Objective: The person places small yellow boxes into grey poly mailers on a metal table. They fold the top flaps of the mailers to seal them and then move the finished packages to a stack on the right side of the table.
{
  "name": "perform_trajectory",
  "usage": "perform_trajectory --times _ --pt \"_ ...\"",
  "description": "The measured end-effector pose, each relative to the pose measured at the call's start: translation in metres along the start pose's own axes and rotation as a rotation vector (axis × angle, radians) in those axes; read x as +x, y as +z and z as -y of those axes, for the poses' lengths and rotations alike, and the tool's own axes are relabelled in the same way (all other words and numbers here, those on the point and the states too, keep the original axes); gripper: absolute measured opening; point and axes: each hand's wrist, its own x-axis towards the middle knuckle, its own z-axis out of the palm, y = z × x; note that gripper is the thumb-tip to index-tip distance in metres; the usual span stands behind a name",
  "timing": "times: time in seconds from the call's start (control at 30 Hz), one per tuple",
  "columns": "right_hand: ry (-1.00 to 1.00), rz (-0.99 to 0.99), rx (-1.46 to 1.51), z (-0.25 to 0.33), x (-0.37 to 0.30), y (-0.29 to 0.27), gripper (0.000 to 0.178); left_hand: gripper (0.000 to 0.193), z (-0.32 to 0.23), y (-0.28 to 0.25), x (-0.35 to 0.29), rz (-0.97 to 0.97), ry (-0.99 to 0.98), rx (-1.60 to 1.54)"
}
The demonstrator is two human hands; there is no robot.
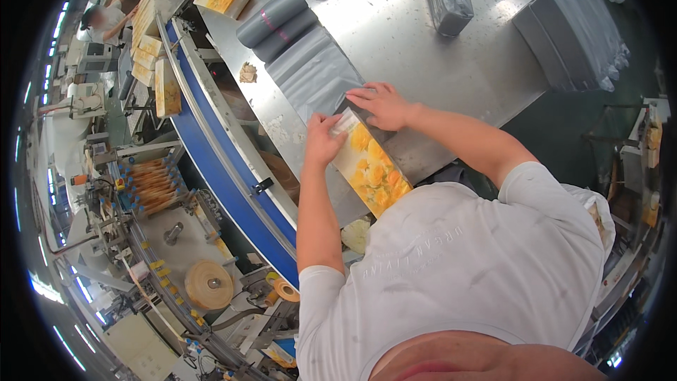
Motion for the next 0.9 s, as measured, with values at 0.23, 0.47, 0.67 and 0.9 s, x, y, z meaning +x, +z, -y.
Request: perform_trajectory --times 0.23,0.47,0.67,0.9 --pt "-0.148 -0.095 -0.092 0.033 -0.027 0.013 0.070 0.085 0.002 0.052 -0.015 -0.450 -0.391 -0.151" --pt "0.094 -0.434 0.263 0.002 -0.026 0.037 0.032 0.068 0.002 0.078 -0.093 -0.339 0.073 -0.121" --pt "0.388 -0.122 0.000 0.005 0.006 0.040 0.021 0.042 0.059 0.063 -0.047 -0.506 -0.324 0.134" --pt "0.363 0.277 -0.065 0.031 -0.076 0.047 0.025 0.019 0.026 0.083 -0.091 -0.310 -0.086 0.291"
